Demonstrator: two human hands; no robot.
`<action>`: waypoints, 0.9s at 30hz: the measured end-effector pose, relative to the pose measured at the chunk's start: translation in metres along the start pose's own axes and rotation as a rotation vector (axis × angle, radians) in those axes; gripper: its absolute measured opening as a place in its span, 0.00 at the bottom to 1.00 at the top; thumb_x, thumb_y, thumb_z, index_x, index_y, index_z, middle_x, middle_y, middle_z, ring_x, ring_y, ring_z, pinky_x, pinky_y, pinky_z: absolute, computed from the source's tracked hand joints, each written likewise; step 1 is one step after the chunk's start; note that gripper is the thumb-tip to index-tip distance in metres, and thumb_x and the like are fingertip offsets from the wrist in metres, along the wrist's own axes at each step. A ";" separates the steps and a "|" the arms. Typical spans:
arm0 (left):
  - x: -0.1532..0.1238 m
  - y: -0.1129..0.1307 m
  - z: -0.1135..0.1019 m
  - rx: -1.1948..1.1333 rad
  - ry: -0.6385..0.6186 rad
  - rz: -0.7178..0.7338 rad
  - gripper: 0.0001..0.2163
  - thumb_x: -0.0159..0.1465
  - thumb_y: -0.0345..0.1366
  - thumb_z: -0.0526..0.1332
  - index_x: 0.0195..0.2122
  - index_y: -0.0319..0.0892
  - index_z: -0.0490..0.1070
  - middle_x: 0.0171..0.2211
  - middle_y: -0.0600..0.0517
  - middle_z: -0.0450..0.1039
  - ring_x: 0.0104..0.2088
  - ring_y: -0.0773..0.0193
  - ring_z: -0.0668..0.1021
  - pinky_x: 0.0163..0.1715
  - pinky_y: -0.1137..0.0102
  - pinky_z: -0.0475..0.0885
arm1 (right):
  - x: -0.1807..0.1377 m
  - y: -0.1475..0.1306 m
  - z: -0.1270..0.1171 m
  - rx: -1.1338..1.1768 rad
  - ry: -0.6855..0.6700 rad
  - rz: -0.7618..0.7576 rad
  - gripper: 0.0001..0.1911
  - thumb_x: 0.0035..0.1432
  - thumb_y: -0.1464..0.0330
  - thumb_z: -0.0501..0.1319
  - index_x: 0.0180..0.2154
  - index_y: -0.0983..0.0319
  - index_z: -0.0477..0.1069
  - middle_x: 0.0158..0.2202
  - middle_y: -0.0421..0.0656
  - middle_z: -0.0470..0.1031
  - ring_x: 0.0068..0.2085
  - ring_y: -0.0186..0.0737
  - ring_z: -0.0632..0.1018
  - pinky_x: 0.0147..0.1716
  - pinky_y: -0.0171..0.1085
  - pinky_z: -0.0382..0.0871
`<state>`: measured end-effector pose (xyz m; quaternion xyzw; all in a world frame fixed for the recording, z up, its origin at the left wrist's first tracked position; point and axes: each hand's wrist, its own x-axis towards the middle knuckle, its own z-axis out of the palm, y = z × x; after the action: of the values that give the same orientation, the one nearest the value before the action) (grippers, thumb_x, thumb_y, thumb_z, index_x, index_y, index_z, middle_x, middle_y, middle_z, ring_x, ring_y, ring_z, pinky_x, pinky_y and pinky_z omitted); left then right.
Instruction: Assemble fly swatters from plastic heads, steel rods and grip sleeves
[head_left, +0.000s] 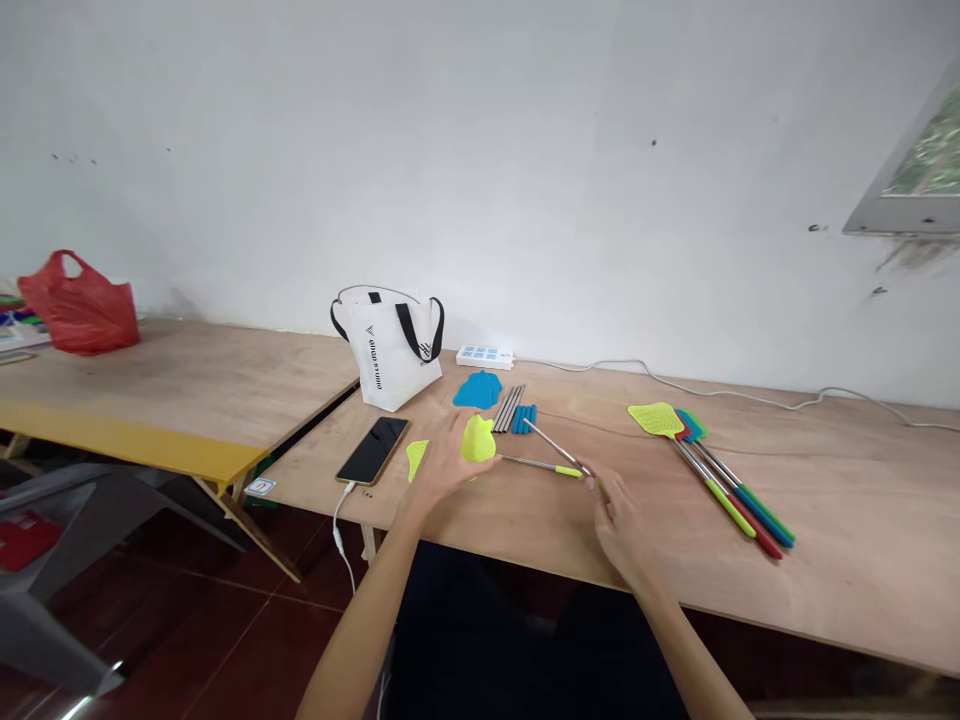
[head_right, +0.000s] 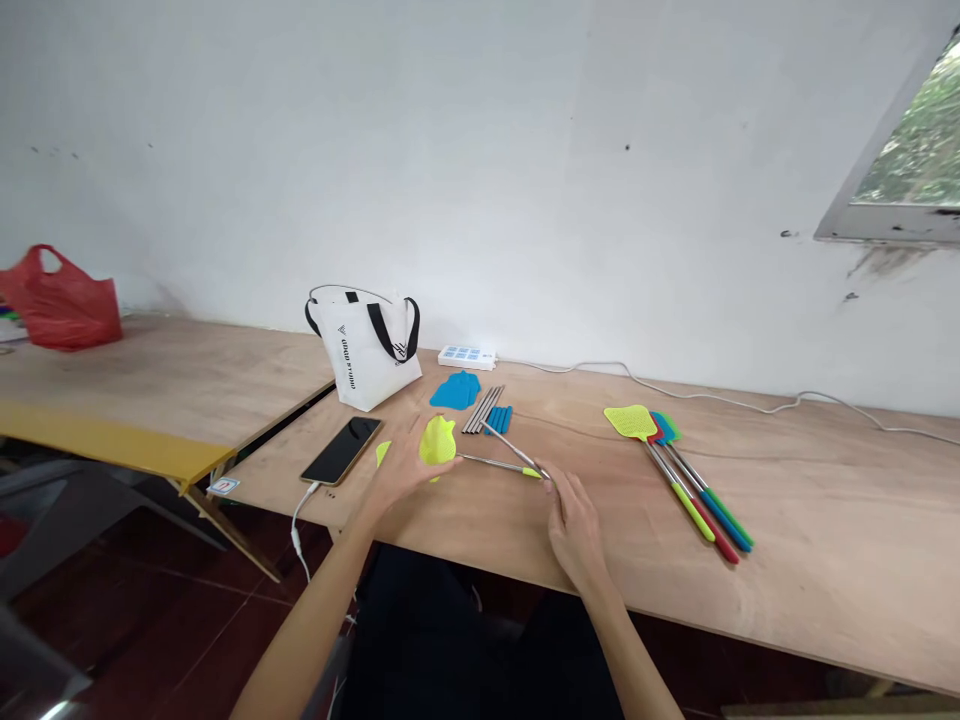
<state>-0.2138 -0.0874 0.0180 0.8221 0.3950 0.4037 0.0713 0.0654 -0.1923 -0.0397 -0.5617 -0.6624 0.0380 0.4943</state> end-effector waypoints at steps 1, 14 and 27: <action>0.000 0.003 0.004 0.009 -0.002 0.021 0.31 0.59 0.45 0.71 0.61 0.51 0.62 0.58 0.47 0.67 0.59 0.49 0.70 0.60 0.55 0.67 | 0.001 0.002 -0.002 0.004 0.006 0.009 0.20 0.73 0.58 0.48 0.58 0.54 0.70 0.52 0.47 0.78 0.52 0.46 0.78 0.50 0.44 0.73; -0.004 0.011 0.023 0.133 -0.080 0.083 0.27 0.61 0.46 0.71 0.61 0.56 0.70 0.59 0.47 0.64 0.58 0.49 0.69 0.59 0.53 0.64 | -0.002 0.018 -0.003 -0.206 -0.050 0.035 0.23 0.73 0.56 0.46 0.57 0.53 0.73 0.40 0.46 0.77 0.39 0.45 0.76 0.39 0.43 0.72; -0.004 0.011 0.016 0.149 -0.084 0.164 0.25 0.62 0.44 0.70 0.61 0.56 0.70 0.59 0.46 0.64 0.58 0.48 0.68 0.58 0.54 0.64 | -0.002 0.003 -0.004 -0.363 -0.070 -0.045 0.22 0.74 0.61 0.44 0.56 0.54 0.73 0.38 0.45 0.76 0.41 0.46 0.76 0.42 0.44 0.66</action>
<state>-0.1967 -0.0944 0.0098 0.8709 0.3519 0.3430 -0.0065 0.0702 -0.1948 -0.0403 -0.6252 -0.6874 -0.0736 0.3622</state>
